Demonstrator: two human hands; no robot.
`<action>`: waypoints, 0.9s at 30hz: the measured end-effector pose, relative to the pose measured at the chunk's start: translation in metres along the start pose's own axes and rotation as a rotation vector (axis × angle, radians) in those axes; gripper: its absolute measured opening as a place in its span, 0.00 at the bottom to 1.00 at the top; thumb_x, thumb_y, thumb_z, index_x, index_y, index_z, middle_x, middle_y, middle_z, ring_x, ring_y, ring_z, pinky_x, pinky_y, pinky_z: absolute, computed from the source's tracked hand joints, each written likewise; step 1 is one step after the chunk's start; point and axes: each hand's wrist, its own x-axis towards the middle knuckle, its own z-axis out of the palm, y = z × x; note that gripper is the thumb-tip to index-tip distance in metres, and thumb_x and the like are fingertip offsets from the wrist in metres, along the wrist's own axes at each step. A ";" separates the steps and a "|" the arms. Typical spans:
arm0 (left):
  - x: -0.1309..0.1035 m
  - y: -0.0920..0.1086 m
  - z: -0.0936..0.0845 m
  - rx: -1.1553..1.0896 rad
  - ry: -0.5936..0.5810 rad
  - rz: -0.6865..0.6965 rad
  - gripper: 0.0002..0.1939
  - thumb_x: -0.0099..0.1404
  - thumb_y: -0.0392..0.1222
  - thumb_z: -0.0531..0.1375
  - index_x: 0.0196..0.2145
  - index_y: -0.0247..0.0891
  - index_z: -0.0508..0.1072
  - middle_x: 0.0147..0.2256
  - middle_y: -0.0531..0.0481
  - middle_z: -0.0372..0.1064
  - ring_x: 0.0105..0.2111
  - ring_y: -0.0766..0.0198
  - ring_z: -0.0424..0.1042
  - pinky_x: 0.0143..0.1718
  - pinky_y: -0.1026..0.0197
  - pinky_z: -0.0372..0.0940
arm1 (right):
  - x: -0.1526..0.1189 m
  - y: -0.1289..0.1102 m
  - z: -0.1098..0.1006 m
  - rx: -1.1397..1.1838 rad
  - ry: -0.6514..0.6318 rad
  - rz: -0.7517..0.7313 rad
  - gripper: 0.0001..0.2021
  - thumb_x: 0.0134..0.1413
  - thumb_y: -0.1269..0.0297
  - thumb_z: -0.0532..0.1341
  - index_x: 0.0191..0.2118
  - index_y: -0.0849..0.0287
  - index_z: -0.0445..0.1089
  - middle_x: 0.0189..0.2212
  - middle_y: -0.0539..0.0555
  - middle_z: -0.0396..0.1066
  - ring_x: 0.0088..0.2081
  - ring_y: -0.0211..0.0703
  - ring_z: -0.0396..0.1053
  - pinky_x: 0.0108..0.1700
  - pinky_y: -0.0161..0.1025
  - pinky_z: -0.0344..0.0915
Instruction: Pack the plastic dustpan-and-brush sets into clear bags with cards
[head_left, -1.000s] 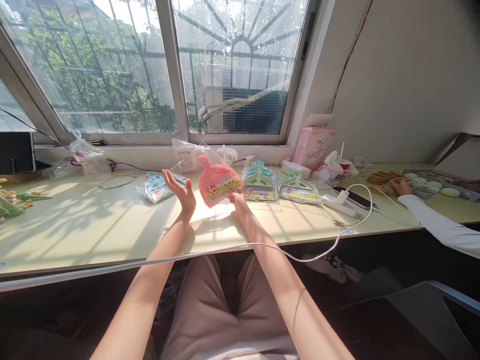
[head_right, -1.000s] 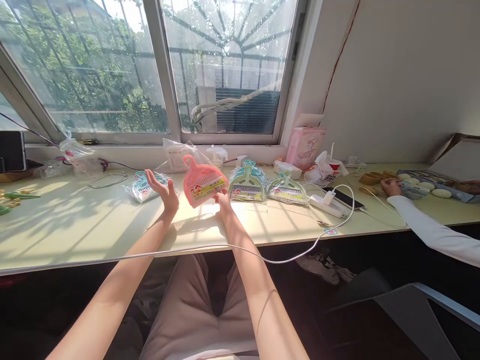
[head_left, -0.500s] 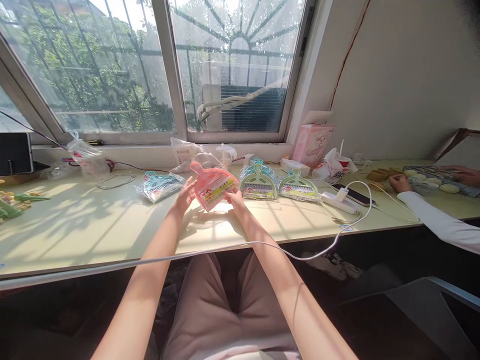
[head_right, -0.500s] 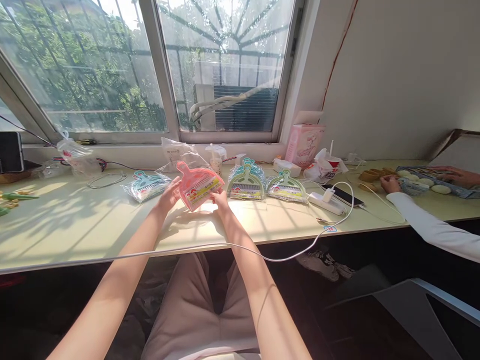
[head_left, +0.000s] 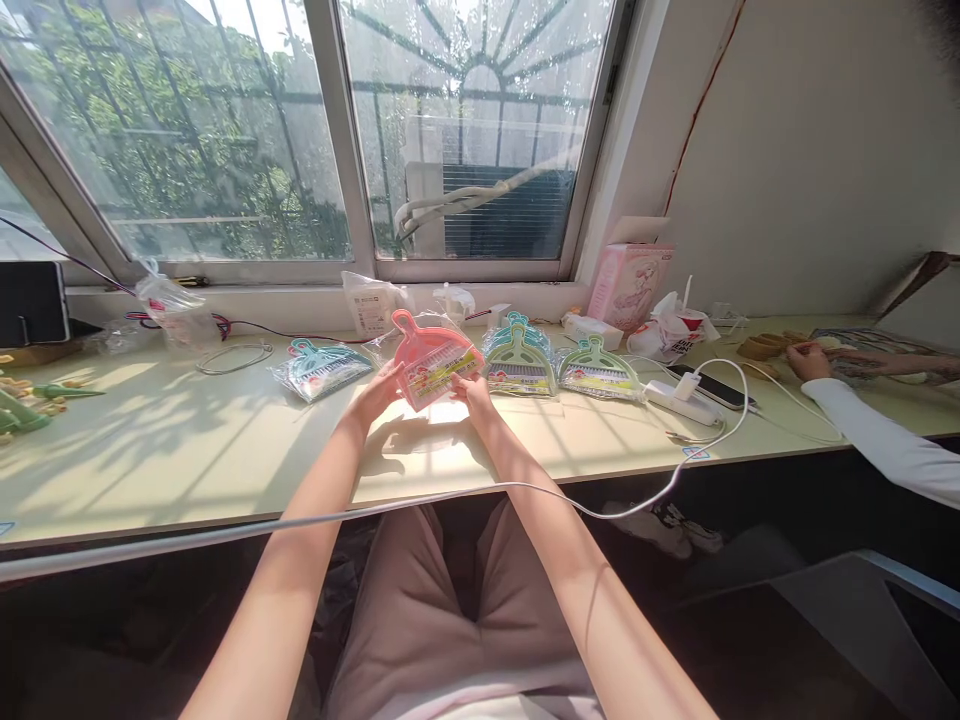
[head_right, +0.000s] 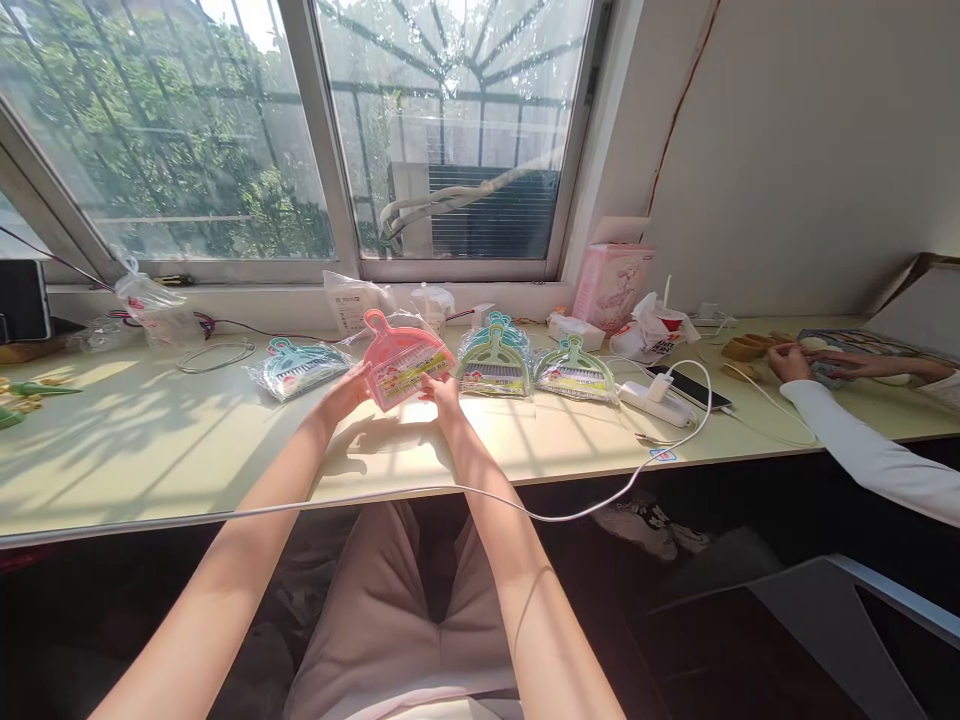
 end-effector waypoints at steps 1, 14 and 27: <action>0.000 -0.001 0.001 0.009 0.021 -0.014 0.45 0.63 0.64 0.78 0.71 0.45 0.77 0.64 0.36 0.81 0.60 0.41 0.82 0.50 0.52 0.78 | 0.002 0.001 0.000 0.017 -0.007 0.000 0.17 0.54 0.52 0.79 0.43 0.49 0.76 0.35 0.55 0.81 0.39 0.56 0.82 0.34 0.48 0.84; -0.003 -0.005 0.005 0.085 -0.045 -0.300 0.35 0.56 0.47 0.85 0.58 0.35 0.83 0.51 0.33 0.86 0.48 0.41 0.88 0.52 0.44 0.81 | 0.005 0.004 -0.006 -0.003 0.040 0.011 0.10 0.57 0.62 0.73 0.43 0.49 0.74 0.37 0.51 0.82 0.41 0.51 0.81 0.37 0.42 0.80; -0.007 -0.033 0.019 -0.101 -0.081 -0.236 0.28 0.63 0.45 0.80 0.58 0.36 0.84 0.50 0.32 0.87 0.47 0.43 0.87 0.48 0.47 0.82 | -0.002 0.000 -0.005 0.001 0.093 -0.005 0.09 0.58 0.66 0.73 0.42 0.52 0.74 0.32 0.47 0.80 0.35 0.42 0.79 0.37 0.36 0.81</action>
